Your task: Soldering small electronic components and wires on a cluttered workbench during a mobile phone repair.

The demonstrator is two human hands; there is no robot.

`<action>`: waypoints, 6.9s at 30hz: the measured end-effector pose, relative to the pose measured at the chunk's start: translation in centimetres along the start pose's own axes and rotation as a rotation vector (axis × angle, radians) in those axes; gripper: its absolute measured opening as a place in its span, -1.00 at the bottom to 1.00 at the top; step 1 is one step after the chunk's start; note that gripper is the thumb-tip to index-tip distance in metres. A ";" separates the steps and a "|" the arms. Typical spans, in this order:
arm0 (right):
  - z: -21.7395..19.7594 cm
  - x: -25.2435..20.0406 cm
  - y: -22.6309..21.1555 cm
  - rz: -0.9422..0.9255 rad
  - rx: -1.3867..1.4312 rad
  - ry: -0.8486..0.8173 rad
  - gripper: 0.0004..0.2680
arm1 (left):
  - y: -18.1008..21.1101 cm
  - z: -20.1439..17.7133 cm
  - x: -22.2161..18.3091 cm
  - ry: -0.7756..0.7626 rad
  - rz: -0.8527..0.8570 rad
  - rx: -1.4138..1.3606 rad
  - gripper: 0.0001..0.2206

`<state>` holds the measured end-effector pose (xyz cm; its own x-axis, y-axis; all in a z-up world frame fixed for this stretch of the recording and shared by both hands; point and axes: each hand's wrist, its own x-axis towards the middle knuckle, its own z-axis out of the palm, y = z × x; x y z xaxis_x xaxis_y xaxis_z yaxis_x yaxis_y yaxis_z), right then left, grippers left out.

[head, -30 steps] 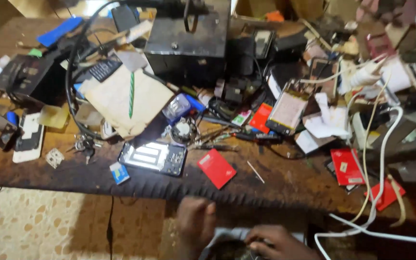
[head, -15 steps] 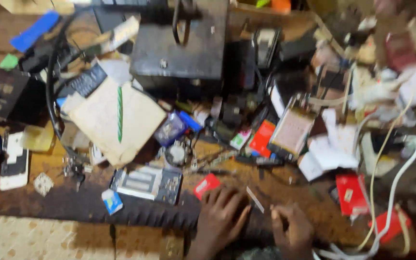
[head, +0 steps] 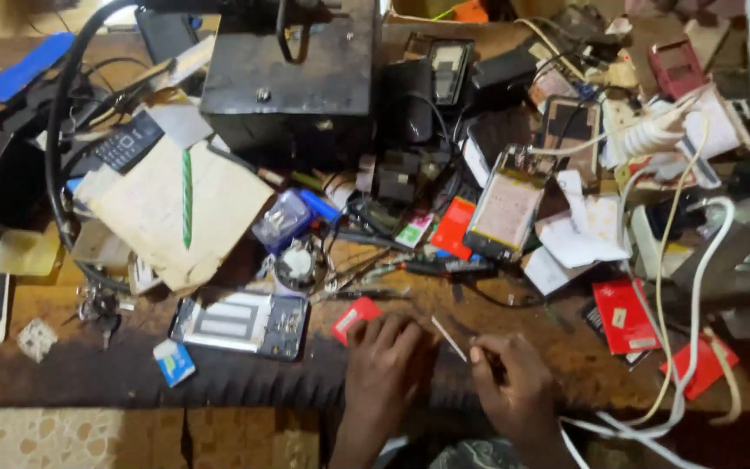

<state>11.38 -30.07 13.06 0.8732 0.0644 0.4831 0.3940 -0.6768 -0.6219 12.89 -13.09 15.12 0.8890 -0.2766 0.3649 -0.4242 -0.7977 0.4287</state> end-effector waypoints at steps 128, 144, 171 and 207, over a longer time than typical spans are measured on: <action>0.2 2.6 -2.2 -0.032 0.174 -0.189 -0.92 | 0.5 -1.3 -1.2 0.065 -0.018 -0.319 -0.81; -0.8 0.7 -2.4 -0.051 0.191 0.018 -0.94 | 0.2 0.3 -1.9 0.219 -0.017 -0.241 -0.92; 0.2 2.5 -3.1 0.078 0.091 -0.092 -0.93 | 1.2 -0.1 -0.1 0.219 0.005 -0.211 -0.89; 0.3 2.1 -2.6 0.013 0.165 -0.174 -0.86 | 0.7 -0.6 -0.7 0.243 -0.135 -0.514 -0.92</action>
<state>12.27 -27.91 15.54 0.9092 0.1915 0.3697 0.4113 -0.5503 -0.7266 11.89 -13.15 15.71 0.9016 -0.0112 0.4325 -0.3933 -0.4379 0.8085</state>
